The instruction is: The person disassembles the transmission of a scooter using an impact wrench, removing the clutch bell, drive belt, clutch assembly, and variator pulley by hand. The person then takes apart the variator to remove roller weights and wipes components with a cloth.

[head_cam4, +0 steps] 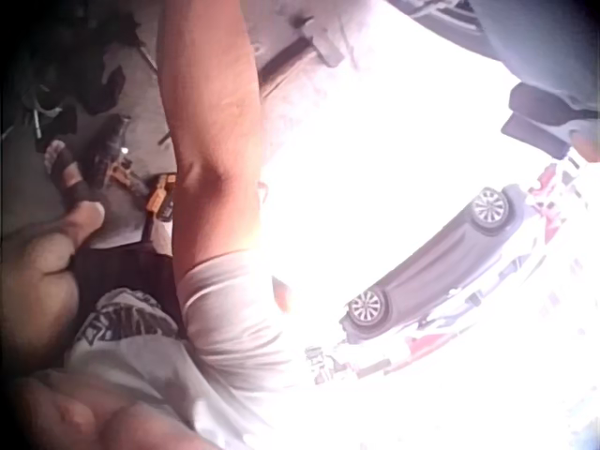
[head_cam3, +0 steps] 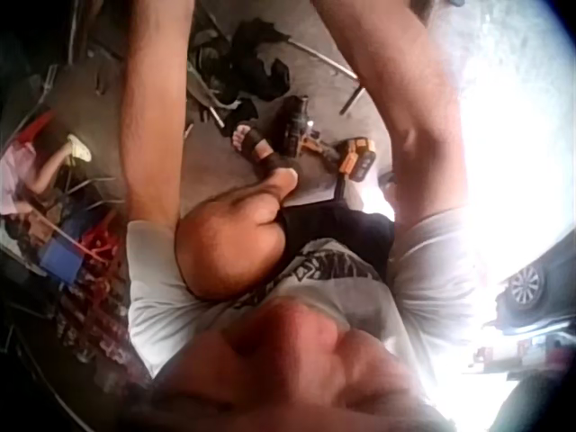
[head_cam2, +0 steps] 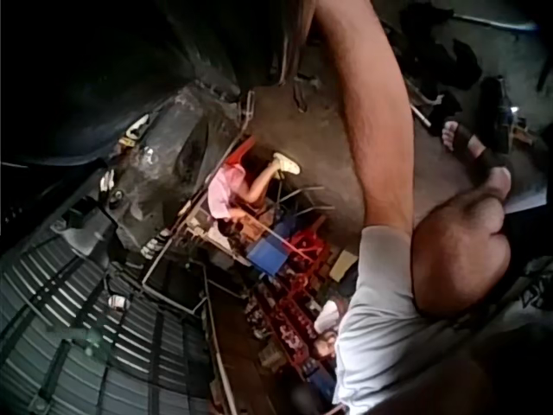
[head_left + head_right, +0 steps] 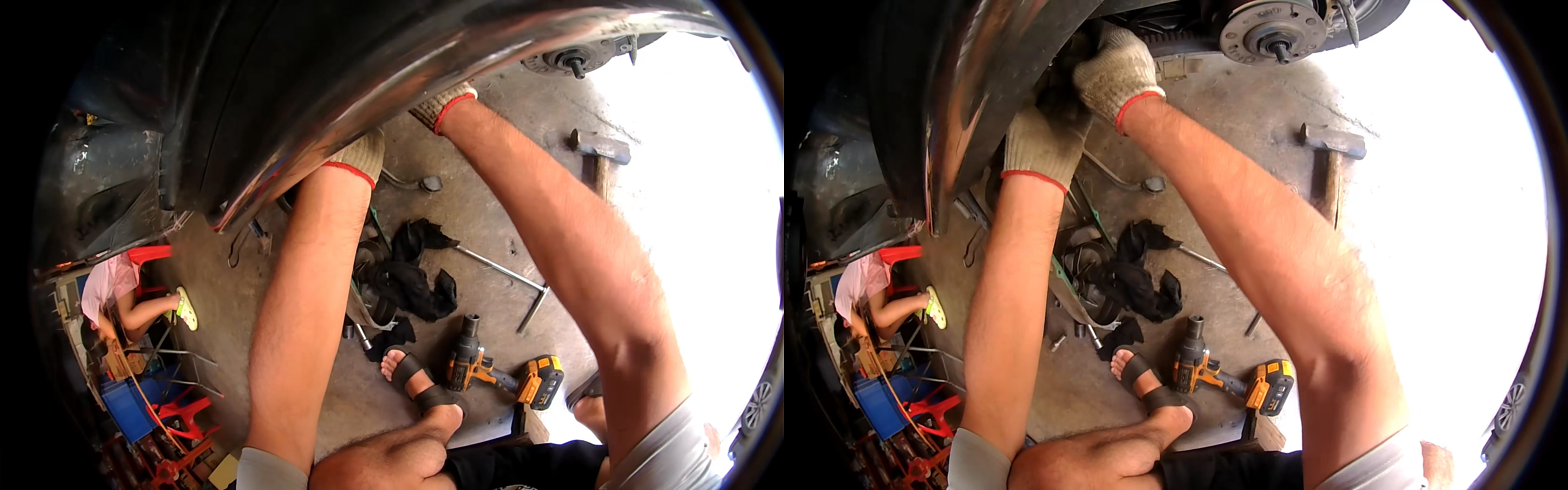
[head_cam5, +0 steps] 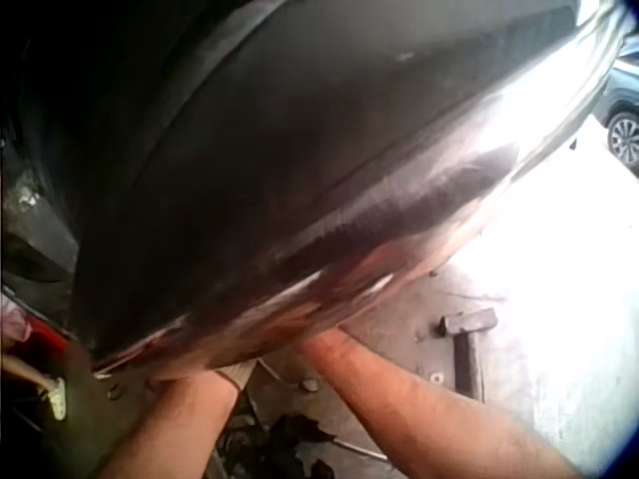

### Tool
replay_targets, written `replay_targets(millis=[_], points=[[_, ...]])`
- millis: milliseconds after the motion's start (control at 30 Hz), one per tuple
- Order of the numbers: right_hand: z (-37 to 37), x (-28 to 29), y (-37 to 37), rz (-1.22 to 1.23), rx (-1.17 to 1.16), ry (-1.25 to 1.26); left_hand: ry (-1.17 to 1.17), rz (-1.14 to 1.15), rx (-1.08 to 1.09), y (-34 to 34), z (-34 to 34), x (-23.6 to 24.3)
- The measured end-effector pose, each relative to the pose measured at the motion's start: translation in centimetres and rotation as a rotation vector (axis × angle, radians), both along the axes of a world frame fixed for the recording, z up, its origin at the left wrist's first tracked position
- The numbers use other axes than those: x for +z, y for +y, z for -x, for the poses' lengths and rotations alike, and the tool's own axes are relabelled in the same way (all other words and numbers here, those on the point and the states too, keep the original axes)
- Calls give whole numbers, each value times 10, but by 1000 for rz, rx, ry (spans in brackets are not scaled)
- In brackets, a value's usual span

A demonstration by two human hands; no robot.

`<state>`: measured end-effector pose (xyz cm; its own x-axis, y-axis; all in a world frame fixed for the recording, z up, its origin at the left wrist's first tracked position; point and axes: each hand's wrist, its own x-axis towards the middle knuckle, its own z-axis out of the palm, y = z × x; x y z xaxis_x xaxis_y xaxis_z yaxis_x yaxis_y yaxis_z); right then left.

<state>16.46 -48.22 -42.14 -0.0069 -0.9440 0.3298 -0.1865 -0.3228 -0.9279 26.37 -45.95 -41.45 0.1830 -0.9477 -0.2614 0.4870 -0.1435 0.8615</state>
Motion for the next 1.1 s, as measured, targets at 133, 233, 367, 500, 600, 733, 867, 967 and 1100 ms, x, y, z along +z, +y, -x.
replay_targets(millis=[133, 233, 367, 500, 600, 733, 867, 967, 1100], points=[[4, 18, 1, -228, -151, 20, 83, 23, -4, -2, 6, -4], [19, -4, -26, 38, 18, 261, 154, 48, -20, -4, 17, 3], [-2, -4, -1, 43, -60, 34, 161, 53, 22, 4, -10, 4], [10, -4, -5, 121, -37, 188, 312, 144, -163, 11, -20, 11], [17, -15, -3, 106, -38, 177, 420, 158, -257, 9, 0, 13], [2, 3, 9, 18, -37, 14, -256, 76, 257, 15, 23, 24], [13, 5, 7, -136, 35, 124, 461, 196, -308, 16, -14, 13], [10, -5, 3, -14, -6, 125, 279, 105, -133, 8, -1, 10], [1, -8, -1, 61, -62, 156, 85, 45, 94, 8, 7, 8]])
